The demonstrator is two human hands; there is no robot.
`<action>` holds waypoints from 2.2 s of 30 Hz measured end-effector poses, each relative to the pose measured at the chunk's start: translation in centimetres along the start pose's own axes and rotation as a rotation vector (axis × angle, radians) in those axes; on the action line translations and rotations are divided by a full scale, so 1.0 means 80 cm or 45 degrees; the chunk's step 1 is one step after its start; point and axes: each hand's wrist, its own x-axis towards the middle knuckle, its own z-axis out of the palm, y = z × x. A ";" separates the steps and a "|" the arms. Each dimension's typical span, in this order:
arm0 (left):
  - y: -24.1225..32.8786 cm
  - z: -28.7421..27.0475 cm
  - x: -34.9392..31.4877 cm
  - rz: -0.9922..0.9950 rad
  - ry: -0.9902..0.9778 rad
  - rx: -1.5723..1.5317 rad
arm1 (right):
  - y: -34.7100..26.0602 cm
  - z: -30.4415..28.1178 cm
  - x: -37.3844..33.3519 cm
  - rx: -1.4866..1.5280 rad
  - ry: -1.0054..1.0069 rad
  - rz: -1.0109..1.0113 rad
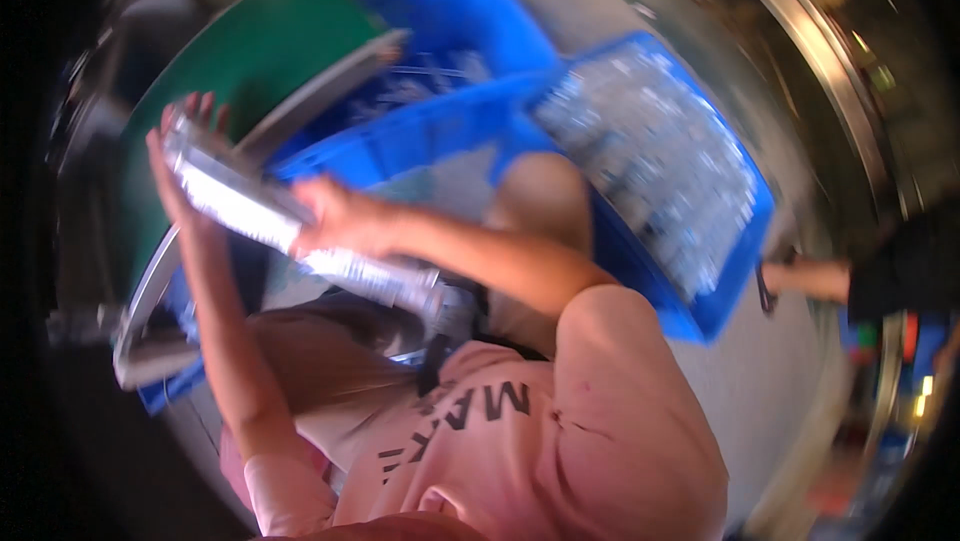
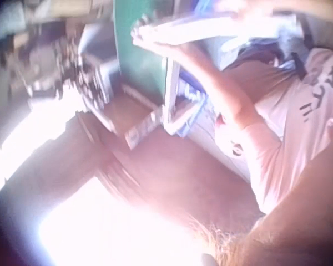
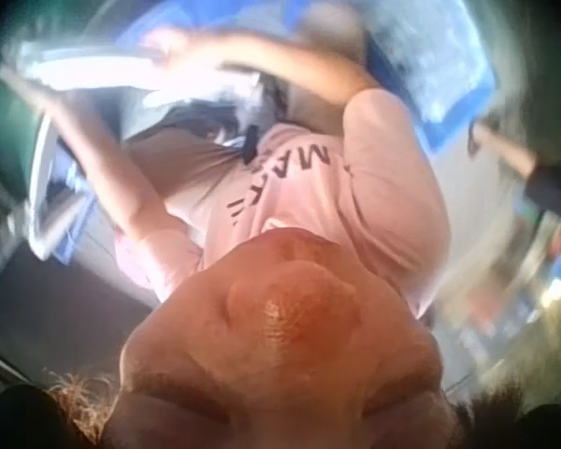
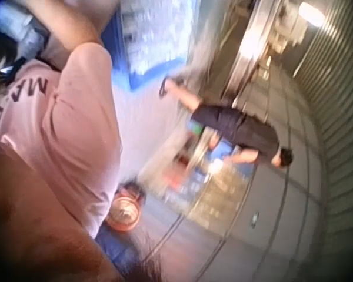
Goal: The person sorts a collection of packaged items by taking them from a blue bin and placing them either into another blue bin or onto a green conveyor belt by hand.
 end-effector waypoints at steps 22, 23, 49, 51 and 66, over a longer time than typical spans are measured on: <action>-0.063 0.114 -0.140 0.192 -0.785 1.292 | -0.067 -0.201 -0.460 -0.803 1.933 0.646; -0.068 0.116 -0.136 0.186 -0.765 1.263 | -0.038 -0.235 -0.533 -1.268 2.008 0.908; -0.086 0.086 -0.122 -0.029 -0.867 1.284 | 0.139 -0.303 -0.744 -0.469 2.305 1.098; -0.081 0.086 -0.119 -0.013 -0.862 1.273 | 0.139 -0.311 -0.727 -0.945 2.124 1.434; -0.003 0.048 -0.056 0.467 -0.319 1.186 | -0.040 -0.339 -0.351 -1.416 1.063 0.665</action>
